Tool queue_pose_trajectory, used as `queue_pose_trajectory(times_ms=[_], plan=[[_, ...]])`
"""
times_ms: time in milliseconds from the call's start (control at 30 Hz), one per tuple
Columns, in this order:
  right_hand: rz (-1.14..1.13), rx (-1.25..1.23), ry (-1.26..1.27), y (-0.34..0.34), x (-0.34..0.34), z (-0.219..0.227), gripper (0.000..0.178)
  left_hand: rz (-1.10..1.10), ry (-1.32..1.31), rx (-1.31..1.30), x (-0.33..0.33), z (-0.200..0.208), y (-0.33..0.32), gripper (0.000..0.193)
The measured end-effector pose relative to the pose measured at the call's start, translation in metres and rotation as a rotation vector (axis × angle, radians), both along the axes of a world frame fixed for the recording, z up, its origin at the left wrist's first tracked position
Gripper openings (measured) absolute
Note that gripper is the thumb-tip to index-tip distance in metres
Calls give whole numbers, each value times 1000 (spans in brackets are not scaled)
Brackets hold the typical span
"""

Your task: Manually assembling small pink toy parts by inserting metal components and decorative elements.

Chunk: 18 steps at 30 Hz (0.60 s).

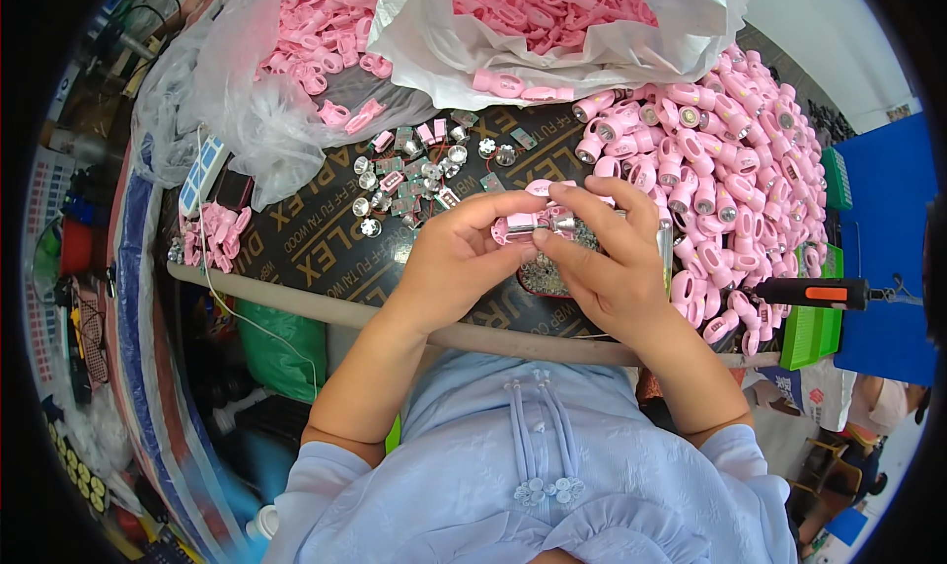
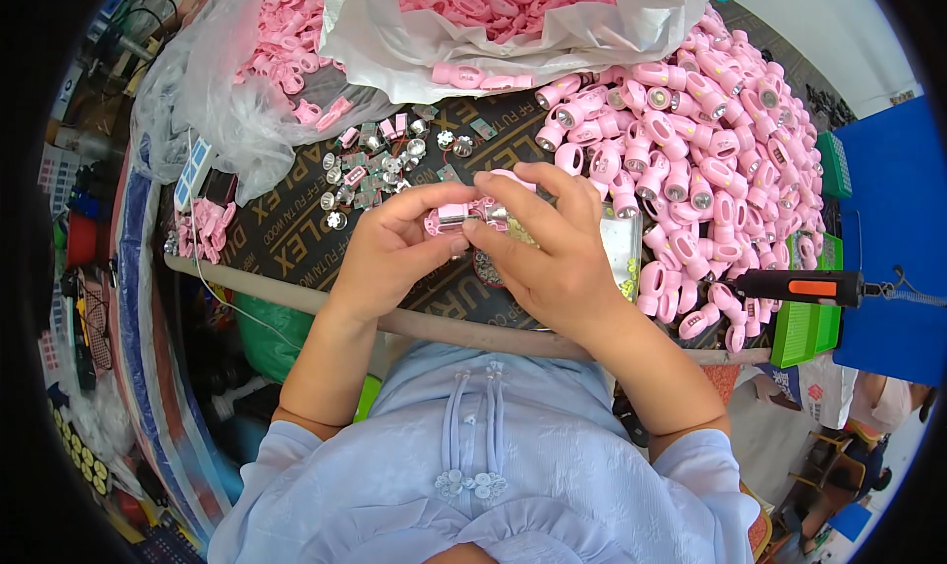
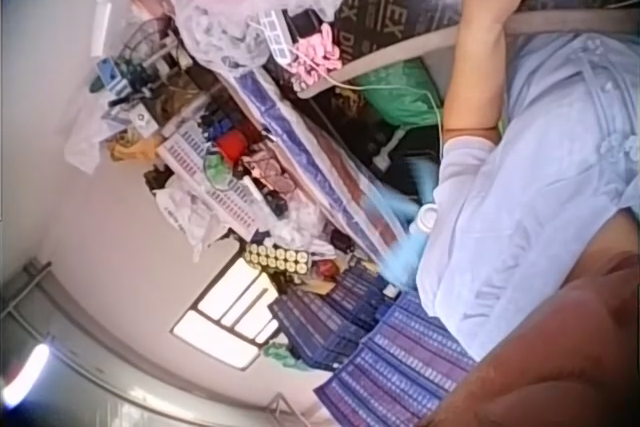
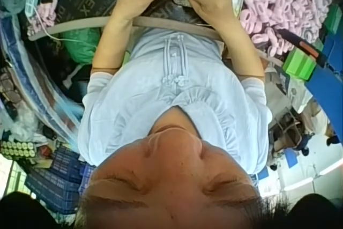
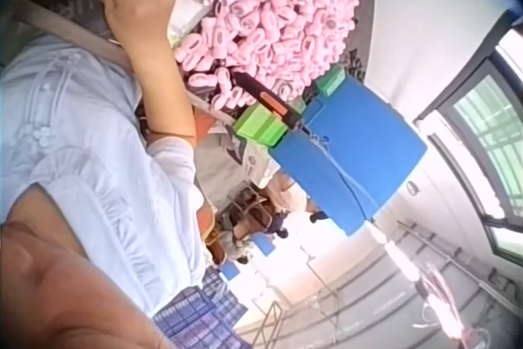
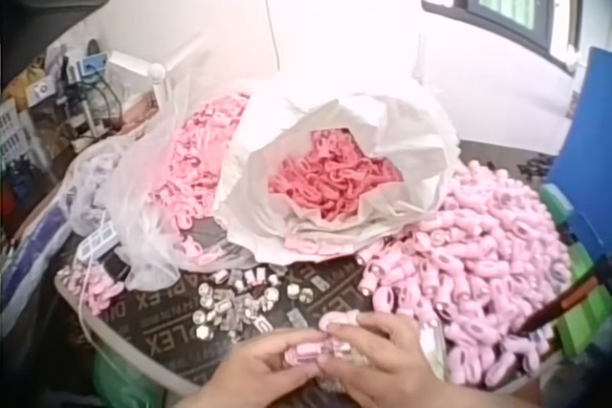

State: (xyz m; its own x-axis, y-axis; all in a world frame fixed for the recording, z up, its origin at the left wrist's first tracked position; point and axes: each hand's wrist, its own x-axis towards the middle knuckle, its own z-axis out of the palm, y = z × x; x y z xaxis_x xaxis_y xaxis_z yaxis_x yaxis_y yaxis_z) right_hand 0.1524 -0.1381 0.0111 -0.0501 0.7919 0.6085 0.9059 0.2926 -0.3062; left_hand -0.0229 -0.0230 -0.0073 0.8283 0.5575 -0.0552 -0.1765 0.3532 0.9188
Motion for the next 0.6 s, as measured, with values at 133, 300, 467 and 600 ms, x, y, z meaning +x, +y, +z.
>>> queue_pose_trajectory(times_ms=[133, 300, 467, 600], plan=[[44, 20, -14, 1, 3, -7, 38, 44, -64, 53, -1, -6, 1, 43], [65, -16, -68, 3, 2, -3, 46, 76, -61, 163, -4, -2, 7, 44], [129, -71, 4, 7, 4, 1, 49, 81, -63, 206, -6, -4, 11, 44], [18, -11, 75, 25, 33, -16, 43, 138, -41, 247, -11, -7, 14, 45]])
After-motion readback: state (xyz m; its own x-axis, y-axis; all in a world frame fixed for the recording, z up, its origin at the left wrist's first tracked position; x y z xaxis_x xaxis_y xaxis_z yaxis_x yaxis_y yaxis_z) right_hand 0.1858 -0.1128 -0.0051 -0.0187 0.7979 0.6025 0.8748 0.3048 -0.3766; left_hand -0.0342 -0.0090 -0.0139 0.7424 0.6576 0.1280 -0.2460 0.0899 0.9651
